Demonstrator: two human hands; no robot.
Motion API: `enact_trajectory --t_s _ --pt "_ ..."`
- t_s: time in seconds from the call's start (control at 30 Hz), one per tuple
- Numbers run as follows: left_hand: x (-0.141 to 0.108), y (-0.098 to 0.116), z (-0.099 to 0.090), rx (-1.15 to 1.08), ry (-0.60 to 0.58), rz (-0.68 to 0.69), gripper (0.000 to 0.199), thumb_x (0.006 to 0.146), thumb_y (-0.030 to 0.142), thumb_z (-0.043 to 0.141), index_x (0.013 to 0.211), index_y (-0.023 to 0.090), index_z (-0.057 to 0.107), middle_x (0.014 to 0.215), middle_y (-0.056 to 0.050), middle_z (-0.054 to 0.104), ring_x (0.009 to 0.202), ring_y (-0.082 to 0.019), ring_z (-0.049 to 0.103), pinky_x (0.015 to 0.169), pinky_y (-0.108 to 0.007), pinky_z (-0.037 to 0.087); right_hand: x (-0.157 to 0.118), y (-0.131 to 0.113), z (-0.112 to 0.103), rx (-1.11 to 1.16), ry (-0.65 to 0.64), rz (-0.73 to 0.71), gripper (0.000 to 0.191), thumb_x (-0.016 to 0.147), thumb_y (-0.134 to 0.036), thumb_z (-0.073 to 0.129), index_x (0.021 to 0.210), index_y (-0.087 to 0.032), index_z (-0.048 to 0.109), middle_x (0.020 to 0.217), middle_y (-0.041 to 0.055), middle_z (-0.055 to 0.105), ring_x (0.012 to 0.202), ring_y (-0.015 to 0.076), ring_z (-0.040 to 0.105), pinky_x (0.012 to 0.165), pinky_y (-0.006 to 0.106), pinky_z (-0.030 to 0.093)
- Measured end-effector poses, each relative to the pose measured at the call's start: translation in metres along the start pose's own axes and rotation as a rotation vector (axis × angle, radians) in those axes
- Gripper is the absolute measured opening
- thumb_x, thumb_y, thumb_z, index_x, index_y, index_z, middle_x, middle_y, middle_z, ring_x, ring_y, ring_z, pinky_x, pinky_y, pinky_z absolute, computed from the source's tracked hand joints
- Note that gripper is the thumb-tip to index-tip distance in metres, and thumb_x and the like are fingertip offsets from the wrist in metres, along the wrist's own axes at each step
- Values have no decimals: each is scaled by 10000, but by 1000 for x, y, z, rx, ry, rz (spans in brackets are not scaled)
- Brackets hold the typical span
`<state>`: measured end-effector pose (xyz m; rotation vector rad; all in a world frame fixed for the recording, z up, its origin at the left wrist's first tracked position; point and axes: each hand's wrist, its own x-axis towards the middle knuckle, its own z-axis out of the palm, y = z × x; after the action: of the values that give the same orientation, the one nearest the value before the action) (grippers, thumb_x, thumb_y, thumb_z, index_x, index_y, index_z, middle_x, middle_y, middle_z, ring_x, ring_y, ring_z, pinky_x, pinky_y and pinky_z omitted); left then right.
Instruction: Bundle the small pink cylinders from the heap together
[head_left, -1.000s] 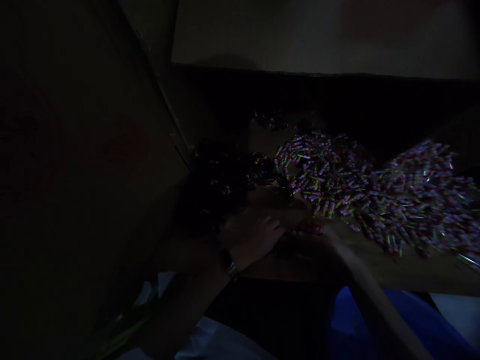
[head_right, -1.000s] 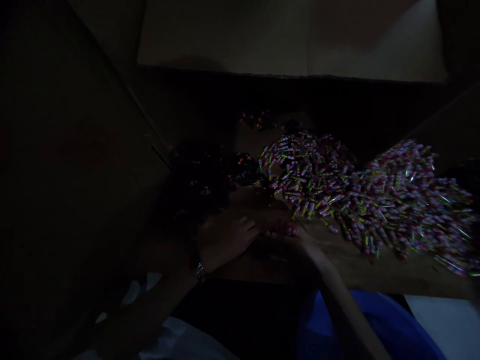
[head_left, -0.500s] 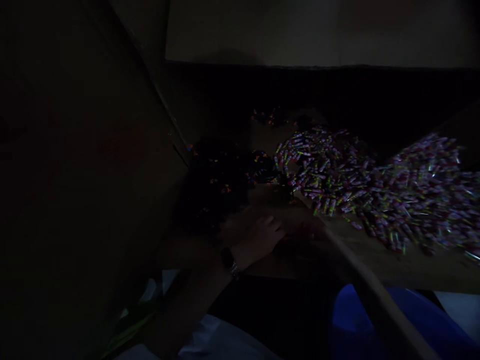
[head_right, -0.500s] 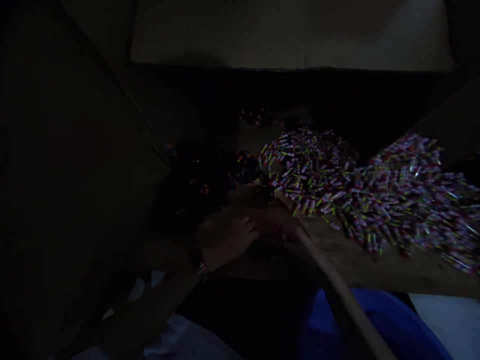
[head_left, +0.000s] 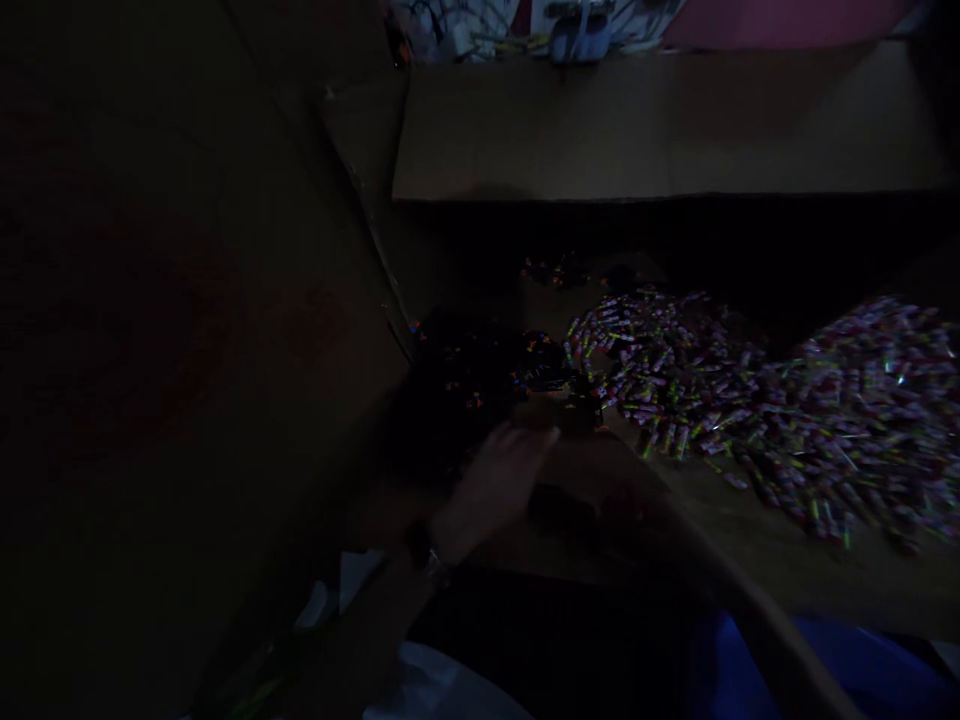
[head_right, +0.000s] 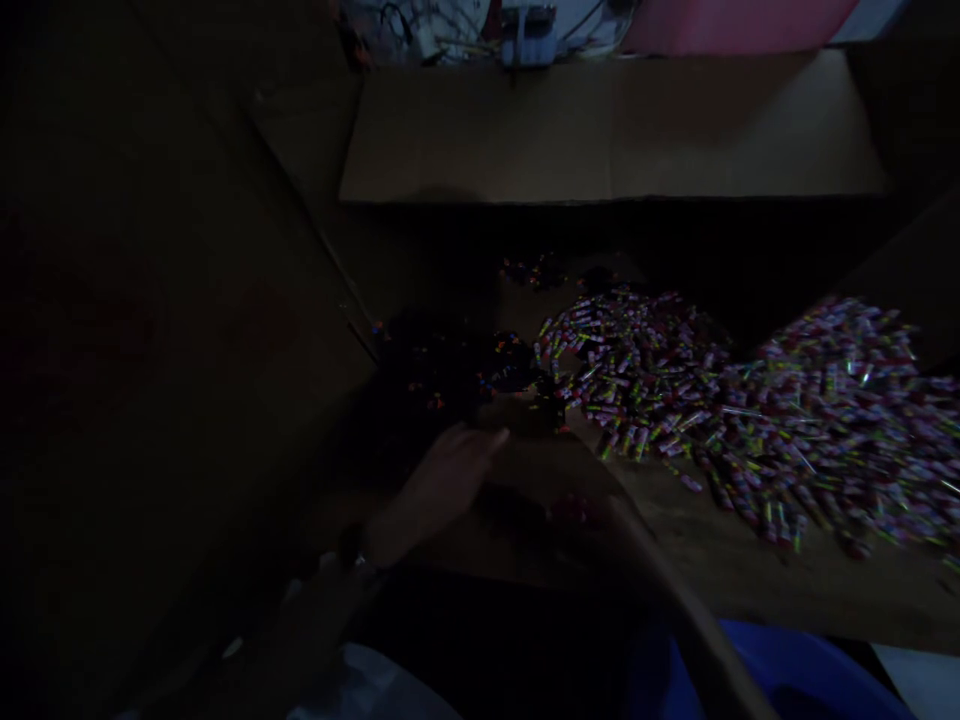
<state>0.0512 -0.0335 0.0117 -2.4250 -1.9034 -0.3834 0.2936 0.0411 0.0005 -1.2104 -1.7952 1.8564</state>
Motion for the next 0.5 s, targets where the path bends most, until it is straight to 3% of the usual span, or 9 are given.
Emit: enact_trajectory --t_s 0.13,0.23,0.3,0.4,0.5 --pt "-8 -58 -13 92 -130 -27 421 849 65 473 1239 219 513 1245 -22 564 1202 -206 405 1013 -365 313 8 5 -15 -40 62 -58 230 908 -349 531 1080 -212 597 1154 64 580 958 190 583 815 365 509" --pt "-3 -73 -20 110 -191 53 328 875 95 481 1151 248 571 1096 -1 622 1081 -174 484 968 -342 352 20 8 -26 -50 125 -108 232 810 -352 636 994 -211 634 1132 75 613 979 226 581 828 356 493" --pt "4 -68 -24 99 -181 85 296 885 112 482 1142 231 570 1031 -10 625 1013 -163 511 948 -330 374 28 11 -27 -45 177 -140 340 704 -346 700 1007 -208 630 1100 80 639 979 266 590 828 364 488" --pt "19 -46 -24 32 -87 56 319 883 105 472 1181 201 537 1094 -40 591 1037 -173 508 955 -333 388 37 12 -22 -27 239 -185 441 653 -366 688 1051 -194 604 1023 80 673 915 276 620 829 388 485" --pt "35 -20 -11 -106 -36 17 390 878 82 438 1244 210 484 1156 -54 550 1058 -180 513 930 -318 420 41 5 -13 10 180 -204 397 677 -402 667 1003 -180 629 976 83 695 868 268 635 796 374 498"
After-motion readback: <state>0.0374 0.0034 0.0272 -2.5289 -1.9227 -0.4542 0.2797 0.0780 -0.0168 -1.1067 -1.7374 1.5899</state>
